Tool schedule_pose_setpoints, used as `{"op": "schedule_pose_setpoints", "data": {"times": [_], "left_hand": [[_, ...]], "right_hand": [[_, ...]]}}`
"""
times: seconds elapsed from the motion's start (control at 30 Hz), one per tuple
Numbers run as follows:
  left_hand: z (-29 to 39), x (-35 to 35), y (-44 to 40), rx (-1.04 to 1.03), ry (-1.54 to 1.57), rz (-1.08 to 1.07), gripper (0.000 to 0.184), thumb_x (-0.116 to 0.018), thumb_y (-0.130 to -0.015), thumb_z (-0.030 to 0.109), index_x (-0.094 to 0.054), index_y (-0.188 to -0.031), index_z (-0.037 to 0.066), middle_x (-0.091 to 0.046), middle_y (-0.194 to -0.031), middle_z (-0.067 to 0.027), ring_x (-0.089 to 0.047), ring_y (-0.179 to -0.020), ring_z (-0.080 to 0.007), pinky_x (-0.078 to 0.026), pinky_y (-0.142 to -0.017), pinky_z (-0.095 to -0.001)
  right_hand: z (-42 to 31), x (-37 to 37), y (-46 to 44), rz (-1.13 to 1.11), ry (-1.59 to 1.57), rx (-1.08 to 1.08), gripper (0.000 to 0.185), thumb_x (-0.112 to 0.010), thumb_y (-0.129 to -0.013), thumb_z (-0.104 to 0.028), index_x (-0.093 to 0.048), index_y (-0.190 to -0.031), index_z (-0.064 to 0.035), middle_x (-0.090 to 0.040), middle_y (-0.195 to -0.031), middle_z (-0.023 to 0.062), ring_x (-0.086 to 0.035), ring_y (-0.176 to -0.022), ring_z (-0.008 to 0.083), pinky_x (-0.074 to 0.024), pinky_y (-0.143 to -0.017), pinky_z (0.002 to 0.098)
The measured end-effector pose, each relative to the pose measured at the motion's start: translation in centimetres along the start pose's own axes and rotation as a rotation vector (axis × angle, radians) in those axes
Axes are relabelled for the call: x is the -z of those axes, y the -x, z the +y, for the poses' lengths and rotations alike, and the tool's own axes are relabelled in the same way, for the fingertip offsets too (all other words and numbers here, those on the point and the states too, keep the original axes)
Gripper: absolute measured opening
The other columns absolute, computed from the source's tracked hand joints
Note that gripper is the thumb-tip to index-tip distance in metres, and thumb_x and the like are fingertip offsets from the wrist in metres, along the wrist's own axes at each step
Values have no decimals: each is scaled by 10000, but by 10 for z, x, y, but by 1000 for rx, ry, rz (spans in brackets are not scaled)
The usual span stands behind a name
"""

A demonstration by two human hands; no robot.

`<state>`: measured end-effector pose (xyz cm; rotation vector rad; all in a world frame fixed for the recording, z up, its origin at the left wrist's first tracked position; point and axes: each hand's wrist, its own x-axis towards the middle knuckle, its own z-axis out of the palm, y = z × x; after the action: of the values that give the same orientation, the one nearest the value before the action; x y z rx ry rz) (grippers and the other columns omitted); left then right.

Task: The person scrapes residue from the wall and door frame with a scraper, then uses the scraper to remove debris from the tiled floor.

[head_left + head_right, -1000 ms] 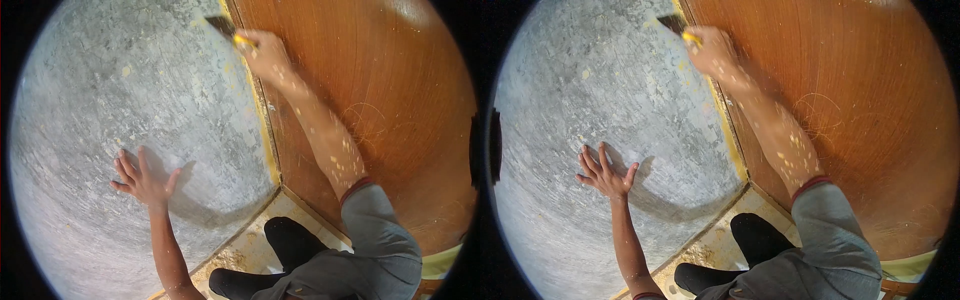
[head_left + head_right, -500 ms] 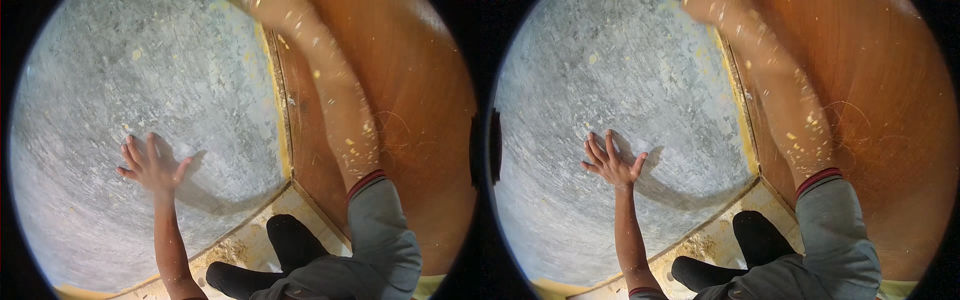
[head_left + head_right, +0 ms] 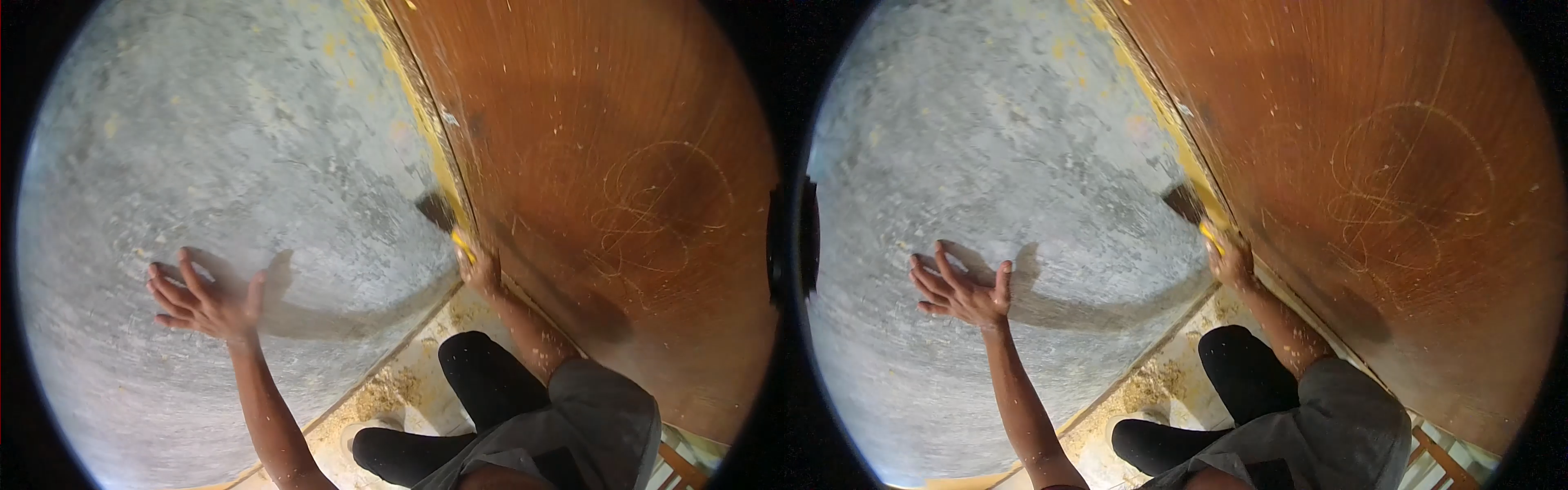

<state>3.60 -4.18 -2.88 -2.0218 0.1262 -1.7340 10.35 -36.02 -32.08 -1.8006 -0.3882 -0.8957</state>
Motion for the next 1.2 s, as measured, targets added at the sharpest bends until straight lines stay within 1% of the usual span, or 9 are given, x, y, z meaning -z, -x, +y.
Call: {"op": "schedule_pose_setpoints", "data": {"times": [0.1,0.33,0.4,0.6,0.67,0.83,0.9,1.0,1.2], "left_hand": [[-2,-4,2,1,-6,-18,1034,-369,-688,894,-452,-1384,134,-250,-1503,-189,-192,-1406,-358,56,-1095,-592],[-2,-7,1,3,-36,-3,1058,-378,-646,915,-470,-1372,152,-282,-1485,-190,-221,-1386,-370,14,-1080,-629],[-1,-2,2,8,-49,-38,1073,-356,-657,929,-438,-1393,151,-247,-1501,-172,-202,-1395,-370,-63,-1019,-696],[-2,-3,-1,-21,-35,-15,1064,-355,-663,925,-445,-1386,150,-254,-1496,-180,-216,-1390,-376,-79,-1037,-681],[1,-3,1,-11,-37,-19,1061,-355,-664,923,-447,-1385,151,-254,-1496,-179,-219,-1389,-374,-77,-1040,-678],[-3,-5,3,-8,-46,-10,1051,-364,-670,916,-450,-1382,147,-253,-1496,-177,-225,-1389,-367,-76,-1051,-667],[-5,-7,5,5,-35,1,1043,-350,-660,914,-462,-1377,165,-268,-1492,-196,-217,-1393,-370,5,-1092,-613],[-2,-2,0,-20,-37,-18,1054,-370,-683,905,-447,-1380,118,-246,-1495,-179,-216,-1392,-367,-67,-1065,-644],[1,1,-3,-6,-38,-33,1048,-360,-692,901,-445,-1379,114,-245,-1492,-189,-209,-1393,-372,-57,-1065,-636]], "right_hand": [[-27,7,-92,46,-21,25,305,-567,-905,-125,-610,-1196,-48,-650,-1145,150,-628,-1040,320,-480,-904,398],[-34,29,-91,44,-27,96,324,-572,-896,-103,-602,-1214,-50,-650,-1140,172,-639,-1031,335,-516,-869,379],[-65,38,-121,-14,-104,6,325,-575,-892,-99,-604,-1211,-45,-657,-1125,171,-637,-1043,332,-510,-885,385],[-65,40,-119,-24,-73,73,351,-605,-866,-99,-601,-1210,-32,-656,-1114,186,-640,-1031,337,-504,-895,378],[-86,43,-151,-61,-162,-69,341,-609,-863,-106,-611,-1194,-25,-656,-1123,177,-636,-1051,325,-494,-916,374],[-68,44,-119,-5,-21,95,343,-608,-868,-101,-602,-1205,-38,-648,-1123,186,-632,-1026,353,-509,-879,371],[-95,49,-158,-9,-99,61,318,-597,-877,-92,-604,-1182,-6,-652,-1117,196,-637,-1040,330,-502,-885,359],[-97,40,-171,47,-166,80,325,-616,-870,-109,-607,-1184,-26,-653,-1105,191,-636,-1029,338,-514,-864,376],[-106,50,-184,15,-166,110,326,-617,-856,-85,-609,-1178,-28,-648,-1103,199,-638,-1015,337,-519,-839,379]]}}
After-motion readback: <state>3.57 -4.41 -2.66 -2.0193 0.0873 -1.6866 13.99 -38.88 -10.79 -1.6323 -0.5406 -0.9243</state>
